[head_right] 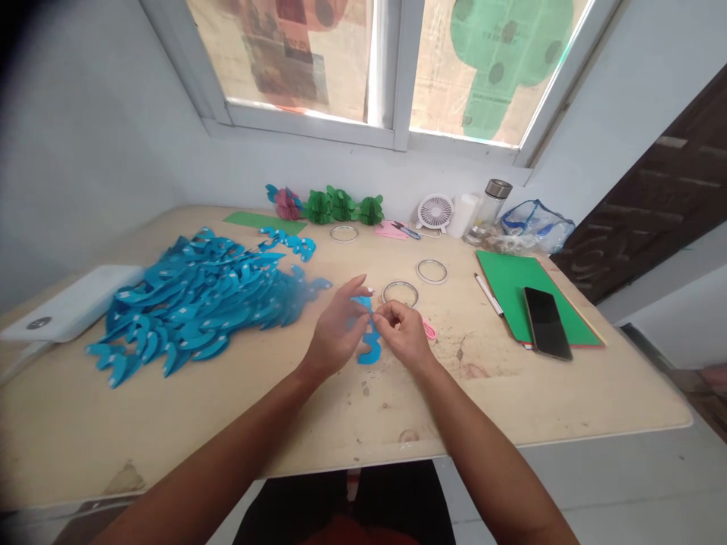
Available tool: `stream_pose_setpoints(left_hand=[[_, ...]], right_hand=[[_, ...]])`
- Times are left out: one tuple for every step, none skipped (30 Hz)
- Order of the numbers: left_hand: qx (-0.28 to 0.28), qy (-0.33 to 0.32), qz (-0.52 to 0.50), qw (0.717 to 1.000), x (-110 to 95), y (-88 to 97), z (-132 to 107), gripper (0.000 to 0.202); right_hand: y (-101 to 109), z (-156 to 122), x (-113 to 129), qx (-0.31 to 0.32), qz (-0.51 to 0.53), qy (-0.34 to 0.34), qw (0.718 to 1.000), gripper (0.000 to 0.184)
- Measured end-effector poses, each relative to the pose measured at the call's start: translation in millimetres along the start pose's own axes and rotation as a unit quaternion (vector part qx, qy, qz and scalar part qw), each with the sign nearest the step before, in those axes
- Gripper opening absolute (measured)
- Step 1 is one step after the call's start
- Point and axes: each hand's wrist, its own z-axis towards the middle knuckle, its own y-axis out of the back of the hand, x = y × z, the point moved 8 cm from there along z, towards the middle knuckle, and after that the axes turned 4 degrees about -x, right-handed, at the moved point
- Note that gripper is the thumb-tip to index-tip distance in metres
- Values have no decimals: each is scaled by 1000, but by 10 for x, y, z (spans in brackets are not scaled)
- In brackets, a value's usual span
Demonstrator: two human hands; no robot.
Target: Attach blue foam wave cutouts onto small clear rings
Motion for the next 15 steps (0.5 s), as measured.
stream_pose_setpoints(left_hand=[[-3,13,-12,1000,24,-2,0,57],[-8,28,-29,999,56,-2,-1,57],[-13,47,-50,998,94,-3,-1,57],[-20,66,-72,995,134,-4,-3,57],[-26,86,-95,991,174,-9,-5,57],[-30,105,-117,987,210,-17,-8,58],[-33,123,-137,982,242,-27,-13,59],[-35,141,-155,977,269,-41,-19,60],[-36,157,-170,972,291,-56,-26,61],[-36,171,-183,967,308,-70,-34,62],[-37,183,-194,963,320,-84,-42,63],[-38,192,-203,959,329,-94,-50,64],[-39,198,-209,957,333,-101,-56,64],[-41,200,-213,955,334,-104,-61,65],[-43,200,-214,955,333,-105,-63,65]], right_hand=[[13,7,-28,-7,20,-15,1000,21],[28,14,-54,-16,39,-29,999,21],[45,21,-75,-24,56,-41,997,21],[63,27,-91,-33,69,-49,996,21],[81,34,-101,-42,77,-54,995,21],[99,40,-107,-50,82,-56,994,21],[116,46,-111,-57,85,-58,993,21],[131,50,-114,-64,87,-59,992,21],[144,53,-116,-70,89,-60,992,21],[153,54,-119,-75,94,-61,991,21],[159,55,-120,-79,97,-61,990,21],[163,54,-121,-81,99,-61,990,21],[164,53,-120,-82,99,-60,990,21],[165,51,-117,-82,97,-58,990,21],[164,50,-112,-81,94,-55,991,21]])
